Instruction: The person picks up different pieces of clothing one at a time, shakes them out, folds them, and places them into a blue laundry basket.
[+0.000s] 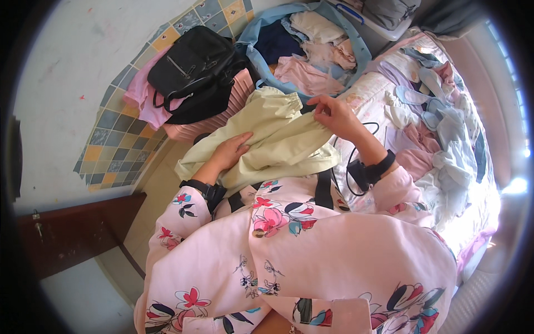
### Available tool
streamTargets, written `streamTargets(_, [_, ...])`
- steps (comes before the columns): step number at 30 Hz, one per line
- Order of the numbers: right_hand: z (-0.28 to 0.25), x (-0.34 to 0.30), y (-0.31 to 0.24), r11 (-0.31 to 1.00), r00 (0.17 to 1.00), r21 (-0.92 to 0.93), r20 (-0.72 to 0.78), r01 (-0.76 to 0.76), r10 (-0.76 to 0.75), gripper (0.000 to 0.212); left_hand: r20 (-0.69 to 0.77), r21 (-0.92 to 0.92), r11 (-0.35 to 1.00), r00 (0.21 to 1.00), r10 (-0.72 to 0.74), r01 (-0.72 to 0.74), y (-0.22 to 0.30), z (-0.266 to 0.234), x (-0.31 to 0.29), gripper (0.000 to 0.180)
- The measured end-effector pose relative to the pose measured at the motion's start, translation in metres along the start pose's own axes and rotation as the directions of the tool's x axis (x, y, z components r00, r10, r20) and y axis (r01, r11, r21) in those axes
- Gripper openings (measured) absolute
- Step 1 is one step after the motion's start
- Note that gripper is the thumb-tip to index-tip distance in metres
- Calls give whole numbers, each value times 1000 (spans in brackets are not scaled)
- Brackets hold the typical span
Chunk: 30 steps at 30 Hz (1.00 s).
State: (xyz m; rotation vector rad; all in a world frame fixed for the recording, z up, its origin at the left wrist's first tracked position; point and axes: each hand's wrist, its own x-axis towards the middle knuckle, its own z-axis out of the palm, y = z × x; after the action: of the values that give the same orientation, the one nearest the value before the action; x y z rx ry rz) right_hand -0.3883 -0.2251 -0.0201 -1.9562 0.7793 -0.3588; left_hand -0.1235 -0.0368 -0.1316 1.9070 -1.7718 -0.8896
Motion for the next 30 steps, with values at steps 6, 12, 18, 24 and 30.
streamTargets(6, [-11, 13, -74, 575, 647, -491, -30, 654, -762, 22, 37, -418, 892, 985, -171, 170, -4, 3, 1, 38])
streamTargets(12, [20, 102, -42, 591, 720, -543, 36, 596, -693, 22, 189, -825, 394, 855, -483, 405, -6, -12, -15, 50])
streamTargets(18, [112, 118, 26, 628, 841, -560, 332, 540, -428, 34, 114, -597, 692, 897, -427, 405, -5, -3, -24, 32])
streamTargets(24, [146, 74, -10, 438, 807, -682, 446, 586, -387, 42, -85, -309, 906, 940, -331, 291, -6, 13, -38, 30])
streamTargets(30, [155, 75, 2, 494, 783, -621, 573, 608, -243, 46, -121, -129, 933, 928, -352, 337, -3, 14, -43, 23])
